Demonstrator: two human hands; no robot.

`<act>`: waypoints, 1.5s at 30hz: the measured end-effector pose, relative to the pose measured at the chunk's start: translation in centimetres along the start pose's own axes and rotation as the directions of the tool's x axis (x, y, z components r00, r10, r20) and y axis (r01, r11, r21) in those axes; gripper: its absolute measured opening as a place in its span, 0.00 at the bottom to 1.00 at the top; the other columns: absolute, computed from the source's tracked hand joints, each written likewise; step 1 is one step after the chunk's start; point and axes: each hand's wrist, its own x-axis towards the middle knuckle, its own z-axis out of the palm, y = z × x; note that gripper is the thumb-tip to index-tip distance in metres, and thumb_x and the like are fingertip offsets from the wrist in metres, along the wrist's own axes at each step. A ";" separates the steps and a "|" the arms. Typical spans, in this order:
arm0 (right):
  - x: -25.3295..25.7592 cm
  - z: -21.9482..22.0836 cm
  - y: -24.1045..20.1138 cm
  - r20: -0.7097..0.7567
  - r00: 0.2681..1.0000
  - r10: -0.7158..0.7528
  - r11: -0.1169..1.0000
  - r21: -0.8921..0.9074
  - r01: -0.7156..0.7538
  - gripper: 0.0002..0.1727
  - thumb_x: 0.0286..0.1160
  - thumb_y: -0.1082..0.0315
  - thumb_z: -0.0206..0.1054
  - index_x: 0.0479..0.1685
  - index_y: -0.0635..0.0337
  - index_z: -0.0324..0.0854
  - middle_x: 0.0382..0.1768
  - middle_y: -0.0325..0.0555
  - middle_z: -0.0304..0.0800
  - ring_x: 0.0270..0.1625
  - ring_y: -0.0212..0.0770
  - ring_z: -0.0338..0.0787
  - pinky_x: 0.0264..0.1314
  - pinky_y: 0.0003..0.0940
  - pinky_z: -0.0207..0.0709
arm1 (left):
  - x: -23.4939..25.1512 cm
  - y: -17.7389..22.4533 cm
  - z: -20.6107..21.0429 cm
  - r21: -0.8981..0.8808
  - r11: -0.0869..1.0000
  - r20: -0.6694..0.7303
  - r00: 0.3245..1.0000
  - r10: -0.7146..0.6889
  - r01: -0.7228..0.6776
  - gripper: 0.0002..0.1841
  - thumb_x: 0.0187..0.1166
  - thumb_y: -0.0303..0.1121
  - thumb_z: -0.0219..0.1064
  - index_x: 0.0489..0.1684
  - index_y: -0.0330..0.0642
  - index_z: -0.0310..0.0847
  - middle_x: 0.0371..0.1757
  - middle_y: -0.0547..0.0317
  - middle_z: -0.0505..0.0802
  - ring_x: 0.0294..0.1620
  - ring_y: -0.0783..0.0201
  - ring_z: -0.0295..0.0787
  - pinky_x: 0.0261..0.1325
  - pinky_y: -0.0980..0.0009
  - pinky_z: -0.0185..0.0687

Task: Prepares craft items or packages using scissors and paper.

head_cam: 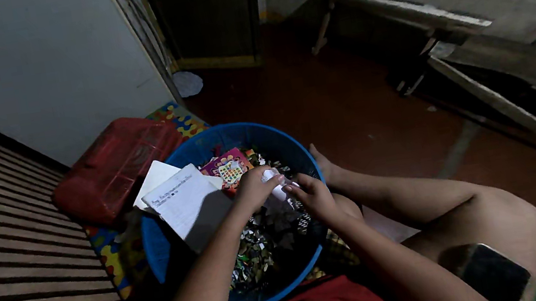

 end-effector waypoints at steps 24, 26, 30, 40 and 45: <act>0.1 -0.2 0.1 0.086 0.996 0.019 0.996 -0.083 -0.012 0.12 0.82 0.65 0.66 0.50 0.65 0.88 0.40 0.45 0.89 0.38 0.28 0.84 0.47 0.25 0.80 | 1.3 -5.1 -5.6 -0.341 0.904 -0.807 0.573 -0.142 -0.256 0.18 0.94 0.37 0.50 0.69 0.31 0.68 0.66 0.45 0.86 0.65 0.59 0.85 0.69 0.57 0.80; 0.1 -0.2 -0.1 0.064 0.997 0.035 0.998 -0.052 -0.031 0.11 0.82 0.66 0.66 0.51 0.64 0.87 0.41 0.43 0.91 0.39 0.27 0.86 0.48 0.25 0.81 | 1.4 -5.4 -6.1 -0.326 0.880 -0.852 0.511 -0.115 -0.346 0.16 0.94 0.34 0.47 0.71 0.32 0.65 0.68 0.47 0.84 0.64 0.61 0.86 0.69 0.60 0.82; 0.2 -0.1 -0.2 0.010 0.998 0.061 0.998 0.033 -0.062 0.13 0.79 0.66 0.69 0.55 0.65 0.82 0.38 0.41 0.87 0.33 0.26 0.83 0.42 0.24 0.79 | 0.2 -4.3 -5.8 -0.203 0.935 -0.735 0.676 0.052 -0.292 0.18 0.89 0.26 0.46 0.72 0.37 0.70 0.70 0.52 0.84 0.53 0.65 0.86 0.53 0.63 0.83; 0.2 -0.1 0.1 -0.003 0.998 0.066 0.991 0.119 -0.065 0.09 0.81 0.68 0.66 0.49 0.66 0.78 0.33 0.40 0.84 0.30 0.27 0.81 0.38 0.25 0.79 | -0.5 1.0 -0.1 0.289 0.945 0.185 0.978 0.100 -0.151 0.17 0.82 0.44 0.70 0.59 0.43 0.89 0.55 0.51 0.94 0.59 0.53 0.90 0.70 0.45 0.79; 0.2 -0.1 0.2 -0.015 0.998 0.056 0.987 0.150 -0.053 0.11 0.81 0.66 0.67 0.51 0.66 0.80 0.39 0.44 0.91 0.37 0.30 0.88 0.45 0.28 0.84 | -0.1 0.1 -1.6 0.286 0.949 0.179 0.980 0.084 -0.133 0.15 0.88 0.40 0.62 0.60 0.41 0.89 0.61 0.49 0.92 0.65 0.54 0.88 0.75 0.48 0.76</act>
